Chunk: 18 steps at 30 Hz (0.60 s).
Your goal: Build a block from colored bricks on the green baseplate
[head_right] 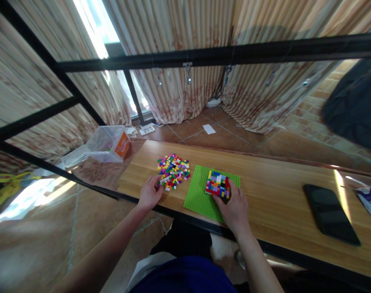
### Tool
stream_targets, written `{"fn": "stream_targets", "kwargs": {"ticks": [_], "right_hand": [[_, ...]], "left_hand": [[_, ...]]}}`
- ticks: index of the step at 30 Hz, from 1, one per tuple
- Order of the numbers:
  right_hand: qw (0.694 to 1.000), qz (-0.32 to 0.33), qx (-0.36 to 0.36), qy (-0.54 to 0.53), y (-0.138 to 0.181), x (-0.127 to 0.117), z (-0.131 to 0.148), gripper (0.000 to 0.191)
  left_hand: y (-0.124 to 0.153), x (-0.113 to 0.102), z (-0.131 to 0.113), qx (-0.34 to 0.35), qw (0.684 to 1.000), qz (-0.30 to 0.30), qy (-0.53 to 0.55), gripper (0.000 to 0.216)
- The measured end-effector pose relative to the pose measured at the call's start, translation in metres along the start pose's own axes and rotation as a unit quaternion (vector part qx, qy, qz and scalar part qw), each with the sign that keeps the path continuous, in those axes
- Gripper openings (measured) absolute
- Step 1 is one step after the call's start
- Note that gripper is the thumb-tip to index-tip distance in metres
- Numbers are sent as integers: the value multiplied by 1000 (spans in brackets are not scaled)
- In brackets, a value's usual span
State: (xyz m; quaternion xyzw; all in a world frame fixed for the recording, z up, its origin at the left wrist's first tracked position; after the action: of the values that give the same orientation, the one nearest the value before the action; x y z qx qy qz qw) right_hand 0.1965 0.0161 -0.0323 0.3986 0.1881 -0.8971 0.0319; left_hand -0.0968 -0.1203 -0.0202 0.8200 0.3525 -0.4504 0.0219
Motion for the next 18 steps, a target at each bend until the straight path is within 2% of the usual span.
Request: {"fn": "stream_targets", "kwargs": {"ticks": [8, 18], "right_hand": [[1000, -11, 14, -11, 16, -13, -11, 67], [999, -18, 16, -38, 29, -21, -11, 48]], "left_hand": [[-3, 5, -5, 12, 998, -57, -8, 32], [-8, 6, 2, 43, 998, -33, 42, 25]]}}
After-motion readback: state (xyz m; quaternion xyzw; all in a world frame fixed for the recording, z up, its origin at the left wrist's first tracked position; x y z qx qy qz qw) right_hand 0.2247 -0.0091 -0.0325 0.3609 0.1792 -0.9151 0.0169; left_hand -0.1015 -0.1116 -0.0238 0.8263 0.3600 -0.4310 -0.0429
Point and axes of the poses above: each hand's wrist, its own y-axis away from the middle knuckle, its own x-axis out of the palm, z = x × y, the point moved 2 cm from there along -y, towards the middle knuckle, and after that the axes turned 7 degrees about -z, right-handed, at the moved point
